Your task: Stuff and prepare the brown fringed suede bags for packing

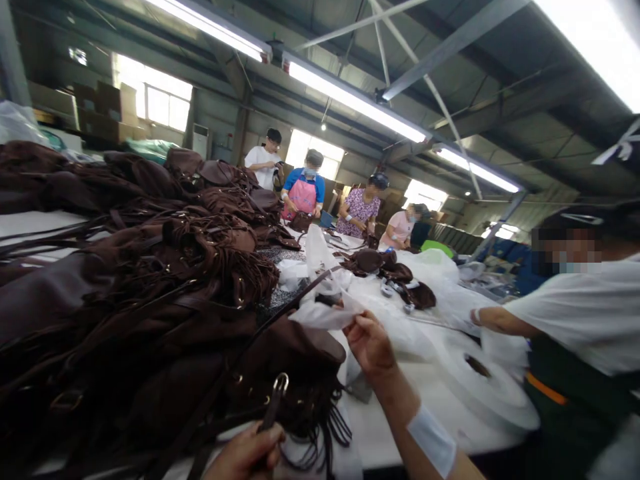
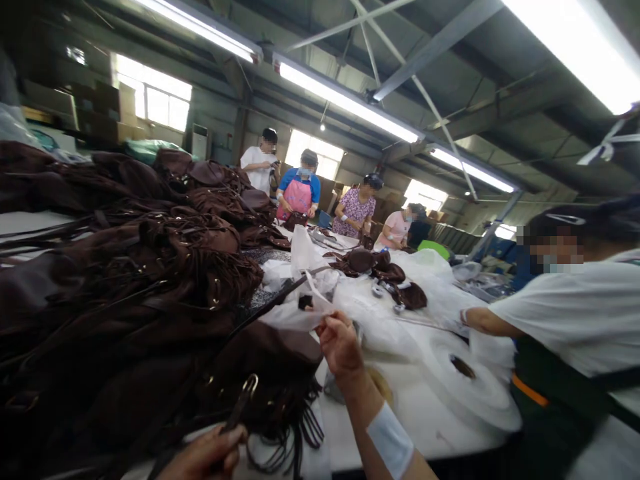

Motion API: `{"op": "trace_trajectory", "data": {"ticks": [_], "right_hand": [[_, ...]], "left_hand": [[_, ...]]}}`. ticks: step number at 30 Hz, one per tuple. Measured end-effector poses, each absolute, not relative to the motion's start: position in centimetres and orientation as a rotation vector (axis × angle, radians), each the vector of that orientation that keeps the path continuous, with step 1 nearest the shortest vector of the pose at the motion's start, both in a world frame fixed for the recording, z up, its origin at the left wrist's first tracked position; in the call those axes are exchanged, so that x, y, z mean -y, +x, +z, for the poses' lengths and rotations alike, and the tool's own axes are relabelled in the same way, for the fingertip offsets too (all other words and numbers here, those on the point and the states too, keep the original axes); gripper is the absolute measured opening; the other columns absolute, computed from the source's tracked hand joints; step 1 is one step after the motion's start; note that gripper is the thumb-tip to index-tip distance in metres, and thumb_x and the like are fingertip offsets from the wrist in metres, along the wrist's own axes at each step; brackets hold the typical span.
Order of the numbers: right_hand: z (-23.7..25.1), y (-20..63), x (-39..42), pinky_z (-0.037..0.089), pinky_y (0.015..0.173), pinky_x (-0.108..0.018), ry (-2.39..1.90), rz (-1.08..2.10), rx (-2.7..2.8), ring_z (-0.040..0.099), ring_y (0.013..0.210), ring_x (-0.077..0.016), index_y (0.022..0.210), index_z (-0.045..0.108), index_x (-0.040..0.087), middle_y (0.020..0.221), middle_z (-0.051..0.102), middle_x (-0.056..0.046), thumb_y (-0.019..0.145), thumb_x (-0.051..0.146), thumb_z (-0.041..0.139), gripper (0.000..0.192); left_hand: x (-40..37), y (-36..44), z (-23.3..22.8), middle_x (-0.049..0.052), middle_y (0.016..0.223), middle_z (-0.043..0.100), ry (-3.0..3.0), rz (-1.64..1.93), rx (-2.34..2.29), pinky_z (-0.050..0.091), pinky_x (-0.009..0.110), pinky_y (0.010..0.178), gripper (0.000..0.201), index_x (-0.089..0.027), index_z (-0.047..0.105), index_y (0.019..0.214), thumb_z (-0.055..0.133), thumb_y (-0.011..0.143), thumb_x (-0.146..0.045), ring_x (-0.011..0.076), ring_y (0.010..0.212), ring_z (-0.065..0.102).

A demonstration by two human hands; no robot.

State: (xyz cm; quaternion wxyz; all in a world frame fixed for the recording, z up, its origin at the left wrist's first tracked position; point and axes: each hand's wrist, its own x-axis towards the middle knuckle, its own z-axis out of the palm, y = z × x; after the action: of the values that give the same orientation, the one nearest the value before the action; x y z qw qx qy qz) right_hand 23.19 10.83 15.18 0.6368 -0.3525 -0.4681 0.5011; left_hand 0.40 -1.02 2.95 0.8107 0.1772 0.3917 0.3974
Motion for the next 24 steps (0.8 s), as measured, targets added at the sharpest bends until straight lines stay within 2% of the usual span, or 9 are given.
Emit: {"op": "trace_trajectory", "data": {"ticks": [2,4,7,9,11,14,16,20,24], "right_hand": [[12.7,23.2,-5.3,0.051,0.093,-0.046,-0.780,1.279,1.027,0.067,0.103,-0.0289,0.079,0.069,0.026,0.103,0.075,-0.008,0.069,0.034,0.067,0.013],[10.3,22.8,-1.0,0.048,0.100,-0.048,-0.796,1.329,1.037,0.063,0.117,-0.0321,0.076,0.072,0.025,0.124,0.070,-0.008,0.068,0.033,0.071,0.011],[7.6,22.0,2.7,0.042,0.108,-0.045,-0.872,1.312,1.085,0.056,0.128,-0.0324,0.069,0.073,0.023,0.136,0.064,-0.007,0.068,0.032,0.076,0.009],[6.4,21.7,3.7,0.044,0.105,-0.042,-0.976,1.290,1.051,0.059,0.123,-0.0308,0.070,0.075,0.022,0.134,0.065,-0.008,0.067,0.033,0.078,0.012],[5.5,21.6,4.3,0.052,0.090,-0.036,-1.091,1.281,0.961,0.066,0.106,-0.0270,0.075,0.076,0.020,0.127,0.068,-0.009,0.065,0.035,0.078,0.018],[4.4,21.4,5.3,0.051,0.061,-0.029,-1.236,1.335,0.786,0.064,0.069,-0.0199,0.081,0.075,0.018,0.087,0.075,-0.007,0.063,0.040,0.076,0.028],[3.7,21.1,6.1,0.047,0.053,-0.028,-1.281,1.368,0.708,0.059,0.058,-0.0178,0.079,0.073,0.019,0.066,0.070,-0.003,0.063,0.042,0.075,0.028],[2.7,20.2,8.1,0.048,0.055,-0.027,-1.227,1.409,0.750,0.062,0.063,-0.0189,0.081,0.075,0.019,0.067,0.070,-0.001,0.065,0.040,0.075,0.026],[2.4,19.8,9.8,0.051,0.065,-0.029,-1.204,1.376,0.805,0.066,0.079,-0.0227,0.086,0.076,0.018,0.081,0.074,-0.004,0.069,0.042,0.077,0.029]], "left_hand": [[1.8,0.7,4.3,-0.001,0.072,0.060,0.224,0.843,-0.816,0.037,0.015,0.042,0.049,-0.014,0.066,0.092,0.090,0.065,-0.047,0.0000,0.041,0.028],[2.4,1.5,5.4,-0.001,0.068,0.057,0.186,0.728,-0.754,0.037,0.016,0.040,0.048,-0.012,0.066,0.095,0.084,0.072,-0.050,0.0013,0.040,0.030],[3.7,3.1,5.9,-0.003,0.064,0.052,0.277,0.575,-0.684,0.040,0.017,0.040,0.050,-0.012,0.067,0.093,0.082,0.072,-0.055,0.0026,0.041,0.029],[4.9,4.2,5.9,-0.004,0.060,0.049,0.441,0.531,-0.672,0.040,0.018,0.040,0.043,-0.011,0.069,0.088,0.084,0.069,-0.046,0.0035,0.042,0.028],[6.0,5.0,5.9,-0.005,0.058,0.047,0.643,0.529,-0.697,0.037,0.018,0.040,0.031,-0.010,0.070,0.086,0.084,0.066,-0.031,0.0048,0.044,0.028],[7.2,5.6,6.0,-0.006,0.056,0.044,0.789,0.587,-0.810,0.033,0.019,0.042,0.022,-0.012,0.069,0.078,0.082,0.063,-0.022,0.0055,0.046,0.027],[7.5,5.6,6.1,-0.008,0.054,0.039,0.774,0.629,-0.868,0.030,0.019,0.043,0.026,-0.013,0.065,0.074,0.083,0.065,-0.029,0.0054,0.047,0.025],[7.6,5.6,5.6,-0.010,0.053,0.037,0.771,0.674,-0.942,0.025,0.020,0.044,0.035,-0.014,0.064,0.079,0.086,0.066,-0.038,0.0053,0.046,0.024],[7.8,6.2,5.3,-0.005,0.054,0.050,0.747,0.772,-1.055,0.027,0.021,0.044,0.035,-0.014,0.061,0.070,0.087,0.059,-0.035,0.0070,0.045,0.038]]}}
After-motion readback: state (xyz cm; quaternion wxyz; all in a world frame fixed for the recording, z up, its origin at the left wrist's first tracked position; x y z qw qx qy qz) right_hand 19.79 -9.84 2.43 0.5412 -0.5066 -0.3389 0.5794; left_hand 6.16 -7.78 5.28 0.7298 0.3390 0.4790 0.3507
